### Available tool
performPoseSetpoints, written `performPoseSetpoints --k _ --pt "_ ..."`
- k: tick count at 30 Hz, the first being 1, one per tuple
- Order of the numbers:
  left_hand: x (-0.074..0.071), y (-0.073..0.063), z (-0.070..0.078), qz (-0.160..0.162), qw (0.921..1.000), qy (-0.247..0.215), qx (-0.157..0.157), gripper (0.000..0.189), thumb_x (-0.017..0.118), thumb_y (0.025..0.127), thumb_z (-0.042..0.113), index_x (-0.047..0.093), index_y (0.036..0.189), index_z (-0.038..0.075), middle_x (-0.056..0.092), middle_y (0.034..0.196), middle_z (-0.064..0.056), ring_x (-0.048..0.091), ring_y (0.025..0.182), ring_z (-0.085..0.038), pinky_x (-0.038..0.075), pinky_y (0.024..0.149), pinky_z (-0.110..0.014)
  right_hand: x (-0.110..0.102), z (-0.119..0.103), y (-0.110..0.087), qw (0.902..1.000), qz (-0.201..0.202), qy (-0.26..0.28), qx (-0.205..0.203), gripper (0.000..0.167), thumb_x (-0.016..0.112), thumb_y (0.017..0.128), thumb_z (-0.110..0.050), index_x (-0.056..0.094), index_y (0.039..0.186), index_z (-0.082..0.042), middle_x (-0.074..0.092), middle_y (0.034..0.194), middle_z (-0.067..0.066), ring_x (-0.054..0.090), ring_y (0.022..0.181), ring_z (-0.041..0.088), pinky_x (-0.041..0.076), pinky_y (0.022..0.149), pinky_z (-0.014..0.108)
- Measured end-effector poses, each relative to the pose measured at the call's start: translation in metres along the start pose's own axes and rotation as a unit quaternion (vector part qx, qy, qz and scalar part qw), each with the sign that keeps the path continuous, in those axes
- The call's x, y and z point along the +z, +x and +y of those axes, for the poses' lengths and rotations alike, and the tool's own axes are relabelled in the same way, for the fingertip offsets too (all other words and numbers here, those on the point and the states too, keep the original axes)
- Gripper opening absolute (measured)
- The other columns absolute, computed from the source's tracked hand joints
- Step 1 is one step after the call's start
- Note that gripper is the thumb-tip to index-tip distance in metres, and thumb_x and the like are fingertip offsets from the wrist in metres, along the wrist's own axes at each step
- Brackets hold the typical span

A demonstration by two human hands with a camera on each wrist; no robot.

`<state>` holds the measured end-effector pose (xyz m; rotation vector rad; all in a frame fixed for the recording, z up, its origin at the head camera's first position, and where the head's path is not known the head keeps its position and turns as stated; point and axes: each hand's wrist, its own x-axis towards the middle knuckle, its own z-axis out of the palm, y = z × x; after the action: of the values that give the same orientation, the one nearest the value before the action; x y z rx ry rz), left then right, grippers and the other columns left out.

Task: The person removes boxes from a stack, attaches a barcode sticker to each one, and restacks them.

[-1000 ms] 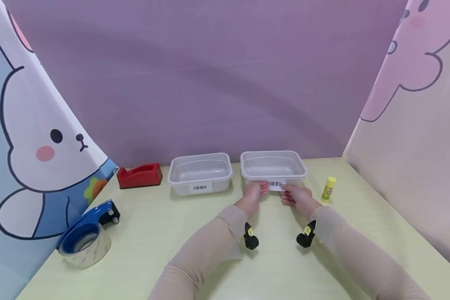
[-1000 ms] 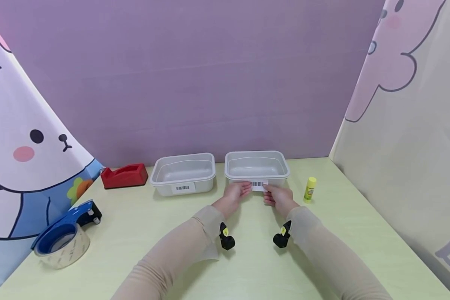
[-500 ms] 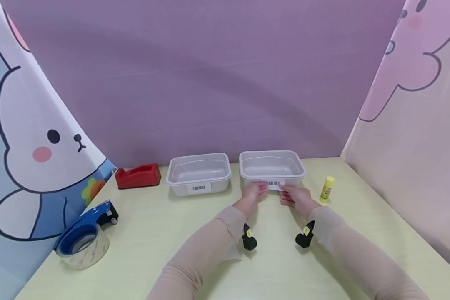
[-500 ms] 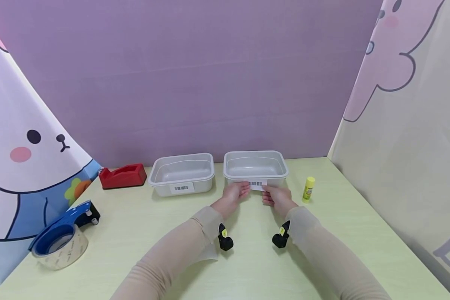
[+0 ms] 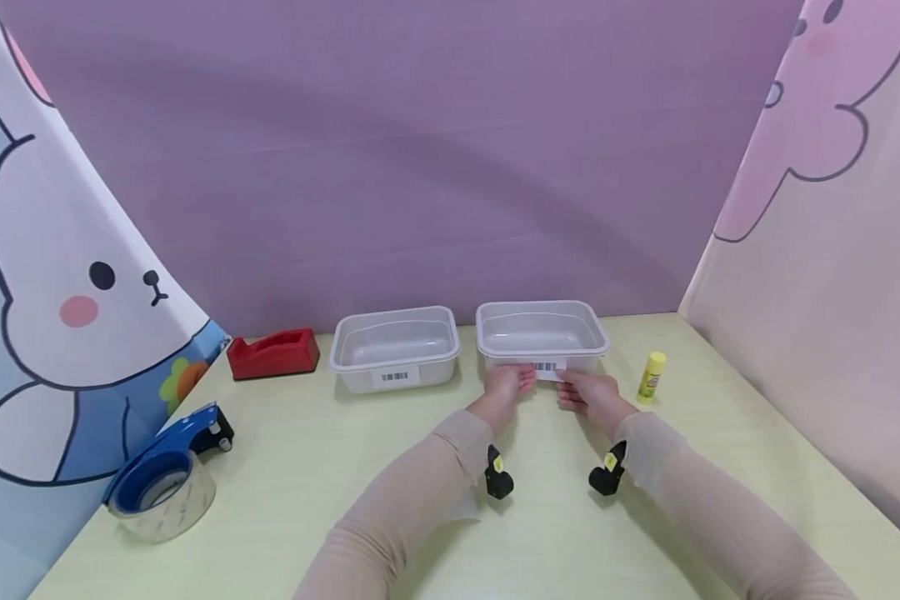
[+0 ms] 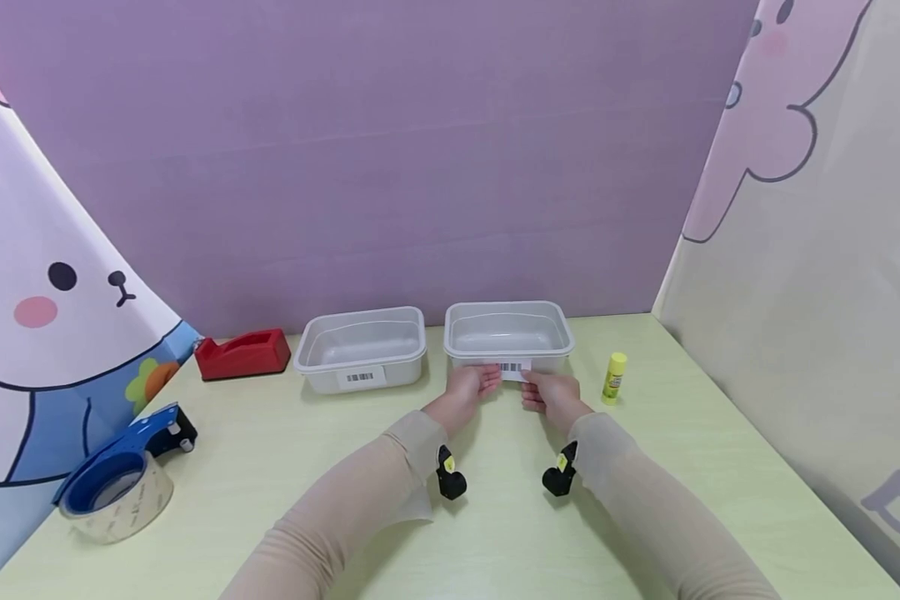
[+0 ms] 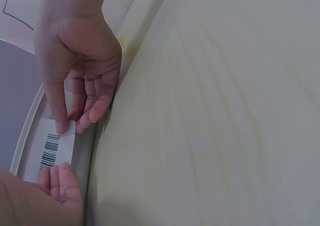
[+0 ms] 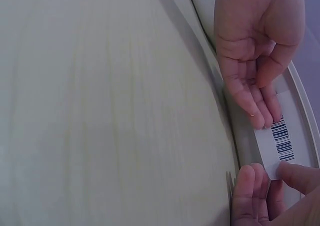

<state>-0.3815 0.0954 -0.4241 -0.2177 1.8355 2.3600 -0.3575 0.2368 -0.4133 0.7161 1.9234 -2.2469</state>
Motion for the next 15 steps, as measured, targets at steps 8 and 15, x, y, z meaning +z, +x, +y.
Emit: performPoseSetpoints --k 8,15 --pt "-0.0026 0.0037 -0.0028 -0.008 0.9997 0.021 -0.01 0.025 0.048 0.093 -0.004 0.065 0.11 -0.009 0.07 0.107 -0.023 0.067 0.104 -0.032 0.056 0.091 -0.034 0.0014 0.0014 -0.0007 0.9995 0.028 0.007 -0.009 0.019 0.068 0.09 -0.013 0.056 0.1 -0.003 0.064 0.067 0.001 0.065 0.059 0.01 0.059 0.062 0.024" --pt "-0.0028 0.0057 -0.0023 0.003 0.9994 0.035 -0.005 0.021 0.05 0.091 -0.004 0.067 0.104 -0.007 0.07 0.104 -0.022 0.069 0.095 -0.03 0.057 0.087 -0.033 0.0028 -0.0001 -0.0018 0.999 0.013 0.011 -0.041 0.024 0.062 0.093 -0.015 0.059 0.112 0.0 0.068 0.077 0.001 0.066 0.067 0.009 0.059 0.07 0.023"
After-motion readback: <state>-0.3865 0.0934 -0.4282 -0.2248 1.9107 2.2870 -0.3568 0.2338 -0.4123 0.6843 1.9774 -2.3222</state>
